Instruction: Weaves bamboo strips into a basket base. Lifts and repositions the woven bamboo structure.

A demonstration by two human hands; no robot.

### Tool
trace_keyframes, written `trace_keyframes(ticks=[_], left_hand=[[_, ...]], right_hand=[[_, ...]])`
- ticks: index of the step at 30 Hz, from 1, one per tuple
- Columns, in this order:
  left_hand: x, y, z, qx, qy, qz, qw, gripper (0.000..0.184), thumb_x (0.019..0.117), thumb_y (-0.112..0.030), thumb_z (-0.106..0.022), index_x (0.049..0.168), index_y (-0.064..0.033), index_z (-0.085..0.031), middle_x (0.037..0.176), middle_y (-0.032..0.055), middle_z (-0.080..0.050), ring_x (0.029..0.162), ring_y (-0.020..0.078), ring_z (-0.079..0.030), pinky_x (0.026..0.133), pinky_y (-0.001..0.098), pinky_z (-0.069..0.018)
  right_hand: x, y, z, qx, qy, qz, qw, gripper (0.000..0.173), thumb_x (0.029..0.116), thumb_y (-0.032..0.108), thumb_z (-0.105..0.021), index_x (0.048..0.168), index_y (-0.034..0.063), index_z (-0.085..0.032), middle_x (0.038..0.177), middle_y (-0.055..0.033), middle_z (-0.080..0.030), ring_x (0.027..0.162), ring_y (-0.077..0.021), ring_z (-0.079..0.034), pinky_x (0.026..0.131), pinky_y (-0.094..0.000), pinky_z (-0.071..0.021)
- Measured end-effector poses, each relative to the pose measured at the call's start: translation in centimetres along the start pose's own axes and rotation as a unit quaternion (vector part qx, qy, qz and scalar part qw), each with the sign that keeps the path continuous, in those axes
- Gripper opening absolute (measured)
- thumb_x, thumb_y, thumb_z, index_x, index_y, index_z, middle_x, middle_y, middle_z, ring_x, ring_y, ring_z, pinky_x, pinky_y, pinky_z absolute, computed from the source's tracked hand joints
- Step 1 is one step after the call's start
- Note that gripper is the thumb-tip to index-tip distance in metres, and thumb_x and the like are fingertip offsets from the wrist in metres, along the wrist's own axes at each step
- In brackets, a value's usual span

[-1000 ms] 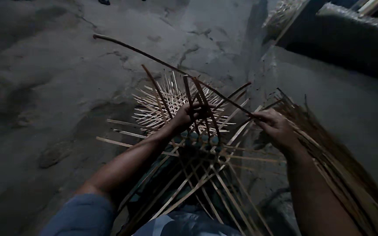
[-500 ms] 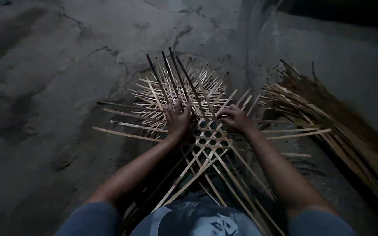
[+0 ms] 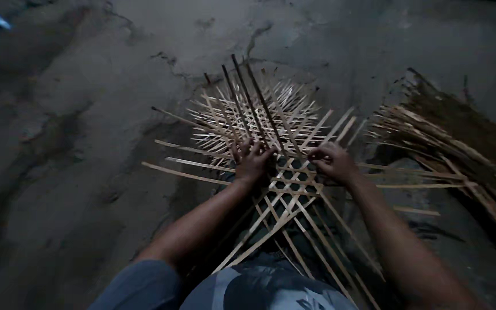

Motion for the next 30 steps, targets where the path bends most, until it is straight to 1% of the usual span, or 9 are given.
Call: trace_keyframes(ticks=[5, 10, 12, 15, 17, 20, 25, 28, 30], left_hand=[[-1.9, 1.2, 0.0, 0.02, 0.0, 0.021, 1.0, 0.044, 0.0932, -0.029, -0.07, 0.133, -0.0483, -0.065, 0.132, 0.0022, -0.066, 0.138, 0.0378, -0.046, 0.114, 0.0748, -0.0181], [-2.5, 1.8, -0.4, 0.015, -0.009, 0.015, 1.0, 0.042, 0.0966, -0.033, -0.066, 0.134, -0.0507, -0.062, 0.135, 0.0032, -0.065, 0.14, 0.0374, -0.045, 0.116, 0.0731, -0.0172], [-2.6, 1.6, 0.0, 0.002, -0.035, 0.007, 0.999, 0.038, 0.0958, -0.035, -0.067, 0.131, -0.0484, -0.066, 0.131, 0.0055, -0.067, 0.135, 0.0419, -0.049, 0.113, 0.0734, -0.0209], [-2.6, 1.4, 0.1, -0.013, -0.02, 0.017, 1.0, 0.044, 0.0952, -0.029, -0.068, 0.134, -0.0488, -0.064, 0.134, 0.0079, -0.065, 0.134, 0.0467, -0.046, 0.108, 0.0745, -0.0241], [-2.6, 1.4, 0.0, -0.007, -0.034, 0.01, 0.999, 0.042, 0.0956, -0.032, -0.067, 0.134, -0.0488, -0.064, 0.132, 0.0111, -0.065, 0.131, 0.0494, -0.047, 0.103, 0.0762, -0.0275], [-2.5, 1.3, -0.1, -0.007, -0.034, 0.013, 0.999, 0.043, 0.0952, -0.026, -0.067, 0.132, -0.0473, -0.066, 0.132, 0.0141, -0.063, 0.131, 0.052, -0.046, 0.1, 0.0781, -0.0276], [-2.2, 1.2, -0.3, -0.033, 0.013, 0.045, 0.998, 0.047, 0.0936, -0.019, -0.069, 0.133, -0.0456, -0.066, 0.136, 0.0138, -0.06, 0.134, 0.0513, -0.041, 0.099, 0.0784, -0.0283], [-2.2, 1.6, -0.4, -0.024, 0.017, 0.041, 0.999, 0.047, 0.095, -0.017, -0.066, 0.136, -0.04, -0.064, 0.136, 0.012, -0.061, 0.132, 0.0487, -0.045, 0.099, 0.076, -0.0319], [-2.2, 1.5, -0.4, -0.025, 0.016, 0.035, 0.999, 0.043, 0.095, -0.016, -0.066, 0.132, -0.0381, -0.067, 0.134, 0.0114, -0.062, 0.131, 0.0483, -0.046, 0.099, 0.0761, -0.0314]], right_hand=[[0.1, 0.1, -0.8, -0.012, 0.004, 0.033, 0.999, 0.021, 0.0921, 0.005, -0.07, 0.112, 0.0094, -0.075, 0.111, -0.0165, -0.067, 0.105, -0.0336, -0.066, 0.092, -0.0558, -0.055], [0.3, -1.1, -1.1, -0.001, -0.011, 0.065, 0.998, 0.024, 0.0915, 0.008, -0.069, 0.113, 0.0157, -0.076, 0.113, -0.0104, -0.07, 0.108, -0.0265, -0.067, 0.097, -0.0489, -0.0552], [0.4, -1.3, -1.1, 0.009, -0.007, 0.072, 0.997, 0.025, 0.0909, 0.006, -0.07, 0.114, 0.0146, -0.077, 0.113, -0.0118, -0.071, 0.111, -0.0275, -0.066, 0.101, -0.0483, -0.0535], [0.4, -1.4, -0.9, 0.009, 0.002, 0.075, 0.997, 0.026, 0.0905, 0.005, -0.072, 0.114, 0.0147, -0.077, 0.117, -0.0121, -0.07, 0.114, -0.0274, -0.066, 0.103, -0.0474, -0.0534], [0.4, -1.0, -0.7, 0.016, 0.002, 0.089, 0.996, 0.026, 0.0897, 0.003, -0.072, 0.113, 0.0122, -0.078, 0.115, -0.0126, -0.07, 0.112, -0.0272, -0.066, 0.103, -0.0465, -0.0534], [0.3, -0.5, -0.3, 0.024, 0.003, 0.087, 0.996, 0.026, 0.0899, 0.0, -0.071, 0.112, 0.0113, -0.077, 0.116, -0.0118, -0.07, 0.116, -0.0266, -0.064, 0.106, -0.0448, -0.0514], [0.4, -0.6, 0.0, 0.039, 0.019, 0.093, 0.995, 0.029, 0.0887, -0.005, -0.067, 0.112, 0.0091, -0.077, 0.114, -0.0138, -0.07, 0.111, -0.0271, -0.066, 0.101, -0.0457, -0.0541], [0.5, -0.5, 0.0, 0.044, 0.044, 0.066, 0.996, 0.029, 0.0909, -0.006, -0.066, 0.114, 0.0082, -0.076, 0.116, -0.0153, -0.07, 0.111, -0.0271, -0.067, 0.101, -0.0442, -0.0544], [0.5, -0.6, 0.1, 0.042, 0.063, 0.056, 0.996, 0.027, 0.0928, -0.003, -0.065, 0.115, 0.0088, -0.076, 0.117, -0.0142, -0.07, 0.111, -0.0261, -0.067, 0.101, -0.0438, -0.0539]])
Point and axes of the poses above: each hand's wrist, its own x-axis towards the middle knuckle, its own z-axis out of the back of the hand, y = z × x, the point moved 8 cm from there along x, towards the middle knuckle
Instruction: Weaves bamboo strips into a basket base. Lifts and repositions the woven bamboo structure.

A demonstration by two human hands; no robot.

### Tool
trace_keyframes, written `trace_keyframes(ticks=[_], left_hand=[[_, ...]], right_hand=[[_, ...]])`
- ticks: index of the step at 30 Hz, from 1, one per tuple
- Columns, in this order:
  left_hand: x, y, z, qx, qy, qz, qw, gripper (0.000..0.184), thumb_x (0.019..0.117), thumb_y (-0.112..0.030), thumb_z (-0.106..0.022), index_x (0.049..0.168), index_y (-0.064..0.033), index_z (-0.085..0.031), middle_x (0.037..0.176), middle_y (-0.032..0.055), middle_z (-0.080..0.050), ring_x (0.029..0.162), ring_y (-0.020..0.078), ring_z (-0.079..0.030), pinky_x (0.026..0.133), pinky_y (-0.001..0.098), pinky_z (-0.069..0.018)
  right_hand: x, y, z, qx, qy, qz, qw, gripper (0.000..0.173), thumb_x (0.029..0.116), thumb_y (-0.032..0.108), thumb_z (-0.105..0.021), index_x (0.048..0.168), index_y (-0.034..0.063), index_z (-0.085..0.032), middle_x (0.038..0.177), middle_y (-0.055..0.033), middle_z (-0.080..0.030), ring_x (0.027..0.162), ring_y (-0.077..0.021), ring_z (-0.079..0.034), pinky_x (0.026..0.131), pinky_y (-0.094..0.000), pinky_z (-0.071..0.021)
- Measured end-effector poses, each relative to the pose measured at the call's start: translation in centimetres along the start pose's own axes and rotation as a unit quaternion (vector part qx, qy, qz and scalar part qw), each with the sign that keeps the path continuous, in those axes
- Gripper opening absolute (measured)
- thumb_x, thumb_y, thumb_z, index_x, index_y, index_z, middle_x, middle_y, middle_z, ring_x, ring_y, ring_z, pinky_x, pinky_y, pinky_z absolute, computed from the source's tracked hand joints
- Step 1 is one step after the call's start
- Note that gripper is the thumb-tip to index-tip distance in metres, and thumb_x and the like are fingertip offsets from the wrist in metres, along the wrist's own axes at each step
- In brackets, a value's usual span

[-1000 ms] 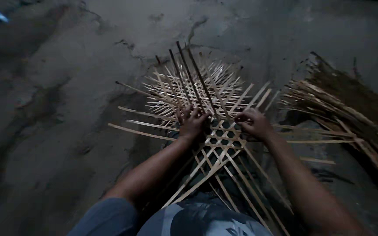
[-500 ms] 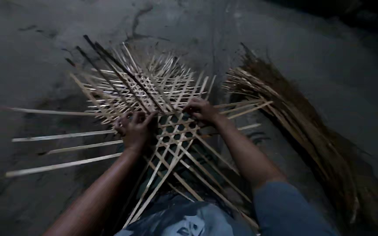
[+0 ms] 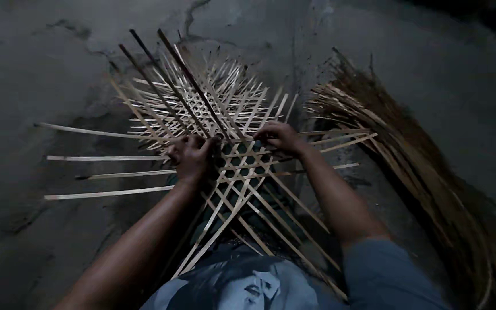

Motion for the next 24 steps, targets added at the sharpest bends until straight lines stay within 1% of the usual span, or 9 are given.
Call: trace_keyframes(ticks=[5, 7, 9, 10, 12, 13, 17, 20, 24], left_hand=[[0.2, -0.3, 0.2, -0.004, -0.016, -0.027, 0.999, 0.037, 0.0942, -0.017, -0.069, 0.124, -0.0386, -0.071, 0.122, 0.0114, -0.066, 0.124, 0.0444, -0.052, 0.1, 0.0717, -0.033], [0.3, -0.3, 0.3, 0.0, -0.026, -0.035, 0.999, 0.036, 0.093, -0.017, -0.071, 0.122, -0.0384, -0.073, 0.119, 0.01, -0.068, 0.123, 0.0431, -0.053, 0.099, 0.0701, -0.0344], [0.3, -0.3, 0.7, -0.001, -0.028, -0.036, 0.999, 0.036, 0.0917, -0.019, -0.072, 0.121, -0.0392, -0.073, 0.12, 0.0091, -0.068, 0.124, 0.0431, -0.053, 0.099, 0.0699, -0.0348], [0.2, -0.5, 0.9, -0.002, -0.024, -0.037, 0.999, 0.036, 0.0914, -0.019, -0.073, 0.121, -0.0386, -0.073, 0.122, 0.0101, -0.067, 0.125, 0.0436, -0.052, 0.099, 0.0704, -0.0345], [0.0, -0.7, 1.0, 0.005, -0.001, -0.036, 0.999, 0.037, 0.0929, -0.02, -0.072, 0.126, -0.0378, -0.071, 0.13, 0.0111, -0.064, 0.129, 0.0442, -0.049, 0.1, 0.0712, -0.0338], [-0.2, -0.7, 0.9, 0.014, 0.011, -0.033, 0.999, 0.037, 0.0934, -0.023, -0.071, 0.127, -0.0388, -0.07, 0.131, 0.0098, -0.063, 0.13, 0.044, -0.048, 0.1, 0.0714, -0.0339], [-1.4, -0.1, 1.2, 0.028, -0.007, -0.031, 0.999, 0.038, 0.0925, -0.025, -0.071, 0.127, -0.0404, -0.069, 0.126, 0.009, -0.066, 0.127, 0.0445, -0.05, 0.098, 0.0704, -0.0358], [-2.1, -0.3, 1.7, 0.026, -0.038, -0.039, 0.998, 0.032, 0.0951, -0.029, -0.069, 0.125, -0.0396, -0.071, 0.121, 0.0095, -0.068, 0.125, 0.0438, -0.052, 0.099, 0.0707, -0.0357], [-2.1, -0.3, 1.1, 0.01, -0.004, -0.023, 1.0, 0.037, 0.0925, -0.026, -0.069, 0.127, -0.0401, -0.07, 0.127, 0.01, -0.065, 0.128, 0.0446, -0.049, 0.098, 0.0706, -0.0348]], right_hand=[[-0.2, -0.9, -0.3, 0.014, 0.045, -0.038, 0.998, 0.023, 0.0951, 0.003, -0.067, 0.114, 0.0119, -0.077, 0.114, -0.0096, -0.072, 0.108, -0.0211, -0.068, 0.098, -0.0418, -0.0554], [0.0, 0.0, -0.3, -0.043, 0.04, -0.045, 0.997, 0.024, 0.0938, 0.003, -0.068, 0.113, 0.013, -0.077, 0.112, -0.0105, -0.072, 0.109, -0.025, -0.067, 0.102, -0.0457, -0.0522], [0.2, 1.8, -1.1, -0.107, -0.026, -0.013, 0.994, 0.021, 0.0899, 0.009, -0.07, 0.109, 0.0145, -0.078, 0.11, -0.0124, -0.072, 0.111, -0.0319, -0.065, 0.104, -0.0524, -0.0492], [0.3, 3.1, -1.9, -0.123, -0.058, -0.003, 0.991, 0.022, 0.0908, 0.016, -0.07, 0.112, 0.0149, -0.077, 0.112, -0.0136, -0.071, 0.112, -0.0342, -0.064, 0.102, -0.0539, -0.0503], [0.0, 4.9, -4.6, -0.147, -0.077, -0.041, 0.985, 0.032, 0.0954, 0.032, -0.067, 0.125, 0.0197, -0.073, 0.122, -0.013, -0.069, 0.121, -0.0331, -0.062, 0.102, -0.0522, -0.0517], [-0.2, 5.5, -5.9, -0.143, -0.077, -0.065, 0.985, 0.037, 0.0957, 0.035, -0.067, 0.13, 0.0203, -0.07, 0.127, -0.0139, -0.065, 0.125, -0.0335, -0.059, 0.102, -0.0522, -0.0512], [-1.4, 6.4, -7.5, -0.14, -0.141, -0.064, 0.978, 0.048, 0.09, 0.037, -0.071, 0.135, 0.0204, -0.067, 0.133, -0.0142, -0.062, 0.129, -0.0347, -0.055, 0.106, -0.0517, -0.0482], [-1.7, 6.3, -7.8, -0.14, -0.144, -0.078, 0.977, 0.051, 0.0893, 0.04, -0.071, 0.138, 0.0271, -0.065, 0.136, -0.0117, -0.06, 0.134, -0.0349, -0.05, 0.109, -0.0538, -0.0445], [-2.3, 5.9, -7.5, -0.132, -0.14, -0.095, 0.977, 0.054, 0.0882, 0.043, -0.072, 0.138, 0.0241, -0.065, 0.135, -0.0153, -0.059, 0.131, -0.0359, -0.051, 0.107, -0.0523, -0.0462]])
Point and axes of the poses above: each hand's wrist, its own x-axis towards the middle knuckle, its own z-axis out of the back of the hand, y = z × x, the point moved 8 cm from there along x, towards the middle knuckle
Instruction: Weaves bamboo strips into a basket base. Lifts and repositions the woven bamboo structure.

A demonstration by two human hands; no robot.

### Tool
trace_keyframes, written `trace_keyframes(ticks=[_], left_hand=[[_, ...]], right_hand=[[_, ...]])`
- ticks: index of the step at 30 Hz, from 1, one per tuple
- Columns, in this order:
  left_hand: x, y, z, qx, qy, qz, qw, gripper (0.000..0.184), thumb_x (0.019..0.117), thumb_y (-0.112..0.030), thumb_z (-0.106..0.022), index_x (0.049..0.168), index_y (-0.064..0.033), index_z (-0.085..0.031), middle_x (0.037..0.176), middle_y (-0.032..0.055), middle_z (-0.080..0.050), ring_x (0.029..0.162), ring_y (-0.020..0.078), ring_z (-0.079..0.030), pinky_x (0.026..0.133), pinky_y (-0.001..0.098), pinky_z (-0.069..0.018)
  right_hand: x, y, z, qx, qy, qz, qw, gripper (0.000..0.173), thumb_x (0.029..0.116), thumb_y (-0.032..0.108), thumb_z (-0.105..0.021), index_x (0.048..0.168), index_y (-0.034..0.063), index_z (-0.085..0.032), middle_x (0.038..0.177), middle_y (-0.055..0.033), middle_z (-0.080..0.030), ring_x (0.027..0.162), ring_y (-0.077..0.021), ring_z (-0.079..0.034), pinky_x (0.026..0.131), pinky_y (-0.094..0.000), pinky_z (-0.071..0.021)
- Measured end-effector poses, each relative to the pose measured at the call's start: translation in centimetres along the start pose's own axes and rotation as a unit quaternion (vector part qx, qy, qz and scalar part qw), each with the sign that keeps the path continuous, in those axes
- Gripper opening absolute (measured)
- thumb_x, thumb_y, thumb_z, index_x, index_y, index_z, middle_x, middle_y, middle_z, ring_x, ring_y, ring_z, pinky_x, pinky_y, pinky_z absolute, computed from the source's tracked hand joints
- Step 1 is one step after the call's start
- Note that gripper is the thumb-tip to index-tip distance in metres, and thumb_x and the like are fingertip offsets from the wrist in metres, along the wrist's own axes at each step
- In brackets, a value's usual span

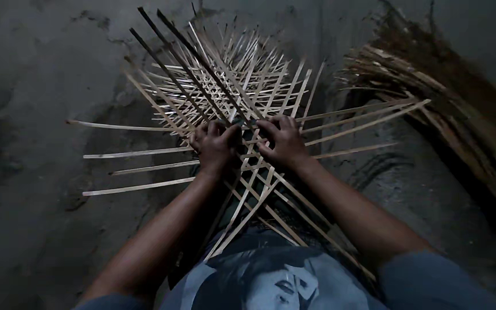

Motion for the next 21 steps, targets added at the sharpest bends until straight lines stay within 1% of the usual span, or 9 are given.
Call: trace_keyframes(ticks=[2, 4, 7, 10, 11, 14, 17, 19, 21], left_hand=[[0.1, -0.2, -0.3, -0.006, 0.004, -0.002, 1.0, 0.037, 0.0926, -0.026, -0.068, 0.127, -0.0399, -0.07, 0.127, 0.0105, -0.065, 0.127, 0.0455, -0.049, 0.098, 0.071, -0.0345], [0.0, -0.2, -0.6, -0.005, 0.006, -0.003, 1.0, 0.038, 0.0922, -0.027, -0.069, 0.127, -0.0413, -0.069, 0.126, 0.0098, -0.065, 0.127, 0.0442, -0.049, 0.099, 0.0701, -0.0342], [0.0, 0.0, -1.0, 0.017, -0.01, -0.013, 1.0, 0.033, 0.0956, -0.031, -0.068, 0.127, -0.0422, -0.068, 0.123, 0.009, -0.064, 0.124, 0.0417, -0.051, 0.098, 0.0671, -0.0353], [0.4, 0.3, -1.2, 0.026, -0.053, -0.007, 0.998, 0.03, 0.0955, -0.029, -0.066, 0.12, -0.0459, -0.071, 0.114, 0.0059, -0.067, 0.119, 0.0373, -0.055, 0.096, 0.0632, -0.0361], [0.5, 0.3, -1.3, 0.029, -0.055, -0.004, 0.998, 0.03, 0.0954, -0.029, -0.066, 0.119, -0.0467, -0.071, 0.113, 0.0055, -0.067, 0.119, 0.0368, -0.055, 0.096, 0.0627, -0.0363], [0.6, 0.3, -1.8, 0.043, -0.042, -0.008, 0.998, 0.032, 0.0945, -0.03, -0.067, 0.122, -0.0461, -0.07, 0.115, 0.0071, -0.066, 0.118, 0.0391, -0.054, 0.091, 0.0627, -0.0383], [0.7, 0.3, -2.0, 0.048, -0.023, 0.003, 0.999, 0.03, 0.0959, -0.028, -0.065, 0.12, -0.0448, -0.069, 0.115, 0.0077, -0.066, 0.121, 0.0405, -0.054, 0.087, 0.0625, -0.0415], [0.7, 0.3, -2.0, 0.033, -0.026, 0.0, 0.999, 0.031, 0.096, -0.026, -0.065, 0.12, -0.0439, -0.07, 0.115, 0.008, -0.065, 0.12, 0.0393, -0.054, 0.088, 0.0616, -0.041], [0.8, 0.3, -1.6, 0.019, -0.028, -0.001, 0.999, 0.028, 0.097, -0.028, -0.065, 0.119, -0.0454, -0.07, 0.115, 0.0062, -0.065, 0.12, 0.0367, -0.054, 0.09, 0.0624, -0.0407]], right_hand=[[-0.4, -0.2, 0.2, -0.002, 0.009, -0.007, 1.0, 0.053, 0.0896, 0.044, -0.07, 0.139, 0.0246, -0.064, 0.136, -0.0145, -0.058, 0.131, -0.0362, -0.05, 0.107, -0.0545, -0.0442], [-0.6, -0.5, -0.1, -0.004, 0.008, -0.012, 1.0, 0.052, 0.0897, 0.045, -0.069, 0.138, 0.0262, -0.064, 0.136, -0.0136, -0.058, 0.132, -0.0362, -0.05, 0.108, -0.0543, -0.0437], [-0.6, -0.9, -0.6, 0.01, 0.003, -0.019, 1.0, 0.052, 0.0899, 0.045, -0.069, 0.139, 0.0284, -0.064, 0.136, -0.0121, -0.058, 0.134, -0.0355, -0.048, 0.109, -0.0539, -0.0431], [-0.3, -0.9, -0.8, 0.015, -0.003, -0.008, 1.0, 0.05, 0.0919, 0.045, -0.068, 0.14, 0.0315, -0.063, 0.135, -0.0109, -0.058, 0.131, -0.0344, -0.05, 0.105, -0.0535, -0.0457], [-0.2, -1.0, -0.8, 0.014, -0.003, -0.005, 1.0, 0.049, 0.0923, 0.044, -0.067, 0.14, 0.0324, -0.064, 0.134, -0.0114, -0.059, 0.13, -0.0347, -0.05, 0.104, -0.0538, -0.0458], [-0.2, -1.1, -0.8, 0.01, 0.006, -0.008, 1.0, 0.046, 0.0931, 0.045, -0.066, 0.137, 0.0334, -0.065, 0.134, -0.0123, -0.059, 0.13, -0.0351, -0.051, 0.105, -0.0548, -0.0447], [-0.3, -1.3, -1.0, 0.005, 0.004, -0.013, 1.0, 0.044, 0.0929, 0.046, -0.066, 0.135, 0.0335, -0.066, 0.133, -0.0119, -0.059, 0.129, -0.0353, -0.05, 0.104, -0.0552, -0.0451], [-0.2, -1.3, -1.0, 0.002, 0.014, -0.017, 1.0, 0.045, 0.0932, 0.047, -0.065, 0.136, 0.034, -0.065, 0.134, -0.0109, -0.058, 0.13, -0.0343, -0.05, 0.106, -0.0544, -0.0444], [0.0, -1.1, -0.5, 0.01, 0.025, -0.01, 1.0, 0.046, 0.093, 0.046, -0.066, 0.137, 0.0319, -0.065, 0.132, -0.0113, -0.059, 0.129, -0.0345, -0.05, 0.105, -0.0536, -0.0454]])
Point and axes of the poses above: each hand's wrist, its own x-axis towards the middle knuckle, its own z-axis out of the back of the hand, y = z × x, the point moved 8 cm from there along x, towards the middle knuckle
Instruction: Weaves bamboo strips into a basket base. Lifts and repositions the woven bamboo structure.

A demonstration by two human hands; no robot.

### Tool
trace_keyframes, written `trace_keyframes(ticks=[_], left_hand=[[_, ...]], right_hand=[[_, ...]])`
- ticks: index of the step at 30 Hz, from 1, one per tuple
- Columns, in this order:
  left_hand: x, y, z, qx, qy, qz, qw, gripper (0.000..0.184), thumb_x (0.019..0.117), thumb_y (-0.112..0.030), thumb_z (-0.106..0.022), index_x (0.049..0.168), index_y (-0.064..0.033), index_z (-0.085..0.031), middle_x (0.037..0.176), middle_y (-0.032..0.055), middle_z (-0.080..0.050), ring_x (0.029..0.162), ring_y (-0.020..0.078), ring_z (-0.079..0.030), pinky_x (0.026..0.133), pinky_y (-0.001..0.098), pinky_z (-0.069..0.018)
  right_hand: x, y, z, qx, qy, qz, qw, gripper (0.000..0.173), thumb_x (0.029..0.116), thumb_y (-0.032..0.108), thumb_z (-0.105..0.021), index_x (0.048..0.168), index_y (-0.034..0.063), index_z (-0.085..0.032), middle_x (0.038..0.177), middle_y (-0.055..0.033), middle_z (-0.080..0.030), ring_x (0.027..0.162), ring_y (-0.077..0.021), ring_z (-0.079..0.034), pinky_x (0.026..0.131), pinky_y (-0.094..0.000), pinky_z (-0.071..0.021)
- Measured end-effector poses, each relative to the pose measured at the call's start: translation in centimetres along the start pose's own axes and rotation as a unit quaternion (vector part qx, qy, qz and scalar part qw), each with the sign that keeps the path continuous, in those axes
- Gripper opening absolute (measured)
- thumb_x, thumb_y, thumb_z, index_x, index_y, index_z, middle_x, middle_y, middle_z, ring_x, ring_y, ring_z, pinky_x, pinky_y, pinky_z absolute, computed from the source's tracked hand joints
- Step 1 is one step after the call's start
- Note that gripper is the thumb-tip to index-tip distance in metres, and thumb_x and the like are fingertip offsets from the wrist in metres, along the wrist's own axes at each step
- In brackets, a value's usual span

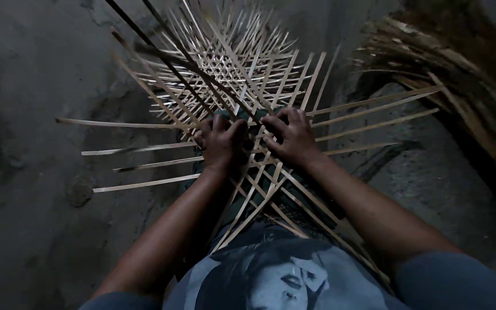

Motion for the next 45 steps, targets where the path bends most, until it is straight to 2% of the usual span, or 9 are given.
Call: trace_keyframes(ticks=[4, 7, 12, 16, 20, 28, 33, 42, 45], left_hand=[[0.5, -0.7, 2.0, -0.052, 0.037, -0.023, 0.998, 0.026, 0.0963, -0.029, -0.067, 0.119, -0.0393, -0.074, 0.137, 0.01, -0.057, 0.128, 0.041, -0.048, 0.092, 0.0662, -0.0399], [2.3, -3.2, 2.9, -0.205, 0.059, -0.06, 0.975, 0.027, 0.0939, -0.018, -0.067, 0.12, -0.0155, -0.074, 0.118, 0.0132, -0.066, 0.106, 0.0292, -0.064, 0.089, 0.0491, -0.0542], [6.1, -4.7, -1.6, -0.608, 0.154, 0.028, 0.778, 0.027, 0.1005, -0.007, -0.05, 0.126, 0.0012, -0.053, 0.104, 0.0109, -0.066, 0.079, 0.0151, -0.067, 0.07, 0.0326, -0.0595], [8.0, -2.7, -6.4, -0.374, 0.287, 0.117, 0.874, 0.033, 0.1051, -0.018, -0.053, 0.134, -0.0023, -0.054, 0.108, 0.0165, -0.068, 0.088, 0.0242, -0.069, 0.08, 0.0442, -0.0585], [8.2, -4.9, -7.6, -0.325, 0.421, 0.091, 0.842, 0.039, 0.1093, -0.035, -0.046, 0.142, -0.0177, -0.059, 0.123, 0.0152, -0.067, 0.106, 0.0274, -0.066, 0.092, 0.0522, -0.0532], [7.4, -3.4, -4.8, -0.478, 0.247, 0.021, 0.843, 0.025, 0.1021, -0.023, -0.063, 0.119, -0.0057, -0.067, 0.094, 0.0049, -0.069, 0.077, 0.0094, -0.063, 0.073, 0.0301, -0.0551], [7.2, -3.4, -2.5, -0.495, 0.219, 0.018, 0.841, 0.045, 0.1022, -0.02, -0.063, 0.146, -0.0121, -0.055, 0.11, 0.0103, -0.072, 0.09, 0.0146, -0.07, 0.083, 0.0351, -0.0591], [5.7, 2.4, -2.2, -0.707, 0.069, 0.268, 0.651, 0.029, 0.1108, -0.023, -0.042, 0.132, -0.003, -0.047, 0.094, 0.0054, -0.068, 0.081, 0.0144, -0.07, 0.075, 0.0304, -0.0602], [5.7, 2.6, -2.5, -0.705, 0.078, 0.254, 0.658, 0.03, 0.1111, -0.023, -0.041, 0.132, -0.0024, -0.048, 0.094, 0.0061, -0.07, 0.081, 0.0145, -0.07, 0.074, 0.0299, -0.0593]], right_hand=[[2.1, -0.5, 2.5, 0.051, 0.055, -0.029, 0.997, 0.048, 0.1032, 0.039, -0.059, 0.149, 0.0241, -0.055, 0.117, -0.0112, -0.072, 0.111, -0.0303, -0.067, 0.099, -0.0531, -0.0524], [5.1, -2.2, 2.6, 0.084, 0.162, -0.093, 0.979, 0.05, 0.1, 0.019, -0.064, 0.149, 0.0177, -0.055, 0.113, -0.0162, -0.073, 0.101, -0.0349, -0.071, 0.095, -0.0601, -0.0531], [7.0, -3.3, 1.3, 0.151, 0.246, -0.097, 0.953, 0.04, 0.0929, 0.009, -0.072, 0.132, 0.0118, -0.065, 0.11, -0.0196, -0.07, 0.097, -0.0352, -0.068, 0.09, -0.06, -0.0524], [4.8, -4.7, 1.1, 0.294, 0.14, -0.121, 0.938, 0.04, 0.0906, 0.011, -0.074, 0.129, 0.0112, -0.061, 0.097, -0.0096, -0.071, 0.083, -0.0219, -0.071, 0.077, -0.0456, -0.0603], [3.0, -6.2, 0.2, 0.358, 0.042, -0.133, 0.923, 0.04, 0.0935, 0.016, -0.072, 0.131, 0.0103, -0.06, 0.104, -0.0075, -0.072, 0.087, -0.0185, -0.071, 0.079, -0.0425, -0.062], [4.8, -5.6, -0.2, 0.304, 0.112, -0.194, 0.926, 0.054, 0.0878, 0.01, -0.079, 0.135, 0.0046, -0.054, 0.107, -0.0131, -0.071, 0.092, -0.0243, -0.071, 0.085, -0.0481, -0.0588], [5.7, -4.1, 1.4, 0.197, 0.089, -0.165, 0.962, 0.061, 0.0794, 0.012, -0.088, 0.13, 0.0012, -0.055, 0.109, -0.0175, -0.068, 0.095, -0.0319, -0.069, 0.087, -0.0541, -0.0574], [5.6, 5.2, 2.2, -0.038, 0.113, -0.035, 0.992, 0.087, 0.0971, 0.011, -0.062, 0.166, 0.0166, -0.009, 0.105, -0.0197, -0.07, 0.086, -0.0395, -0.072, 0.074, -0.0581, -0.0586], [7.0, 3.8, 0.0, 0.027, 0.205, -0.045, 0.977, 0.041, 0.0985, 0.015, -0.064, 0.138, 0.0062, -0.058, 0.109, -0.0213, -0.071, 0.102, -0.0413, -0.069, 0.09, -0.0635, -0.0535]])
Point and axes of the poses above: each hand's wrist, its own x-axis towards the middle knuckle, its own z-axis out of the back of the hand, y = z × x, the point moved 8 cm from there along x, towards the middle knuckle
